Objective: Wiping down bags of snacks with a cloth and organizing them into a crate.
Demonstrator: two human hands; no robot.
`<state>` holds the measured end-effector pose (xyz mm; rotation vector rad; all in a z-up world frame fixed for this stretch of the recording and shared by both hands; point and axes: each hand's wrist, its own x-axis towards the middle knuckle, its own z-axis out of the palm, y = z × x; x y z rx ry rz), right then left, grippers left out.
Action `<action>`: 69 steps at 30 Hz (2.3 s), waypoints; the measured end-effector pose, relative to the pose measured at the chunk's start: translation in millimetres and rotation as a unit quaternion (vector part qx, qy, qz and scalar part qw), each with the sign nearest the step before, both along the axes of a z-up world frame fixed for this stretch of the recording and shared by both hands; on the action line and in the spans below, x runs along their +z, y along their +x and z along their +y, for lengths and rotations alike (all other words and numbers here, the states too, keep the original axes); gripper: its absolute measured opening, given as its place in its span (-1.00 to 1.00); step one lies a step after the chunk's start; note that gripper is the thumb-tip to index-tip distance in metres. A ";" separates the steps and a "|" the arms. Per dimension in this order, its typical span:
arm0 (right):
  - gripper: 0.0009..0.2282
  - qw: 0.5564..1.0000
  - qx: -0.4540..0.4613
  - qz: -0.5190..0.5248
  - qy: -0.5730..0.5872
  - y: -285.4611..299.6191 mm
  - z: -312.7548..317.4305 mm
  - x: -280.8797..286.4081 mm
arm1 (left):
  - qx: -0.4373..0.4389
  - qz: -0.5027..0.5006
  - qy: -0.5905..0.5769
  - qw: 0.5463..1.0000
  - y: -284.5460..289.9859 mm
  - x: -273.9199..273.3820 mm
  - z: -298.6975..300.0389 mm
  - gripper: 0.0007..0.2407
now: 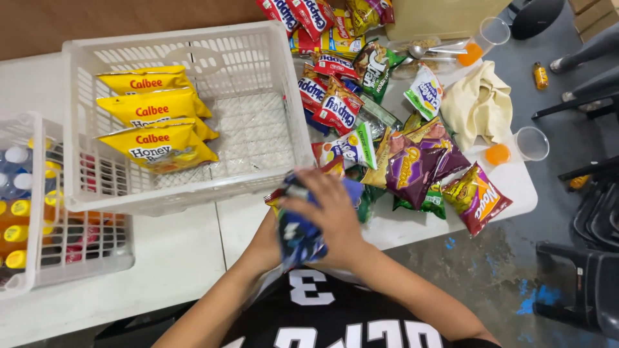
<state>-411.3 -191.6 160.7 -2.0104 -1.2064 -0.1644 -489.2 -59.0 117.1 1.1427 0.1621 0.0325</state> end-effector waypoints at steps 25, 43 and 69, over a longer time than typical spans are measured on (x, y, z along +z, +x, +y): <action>-0.57 0.994 0.037 -0.093 0.045 -22.8 61.2 10.6 | 0.101 -0.096 0.011 0.990 -63.8 20.4 75.3 -0.19; -0.75 0.987 0.026 -0.098 0.123 -53.0 96.4 14.5 | 0.075 -0.113 -0.012 0.991 -63.1 9.0 90.2 -0.28; -0.68 0.955 0.104 -0.232 0.155 -22.9 86.4 9.4 | 0.091 -0.190 0.034 0.977 -64.9 53.6 92.6 -0.42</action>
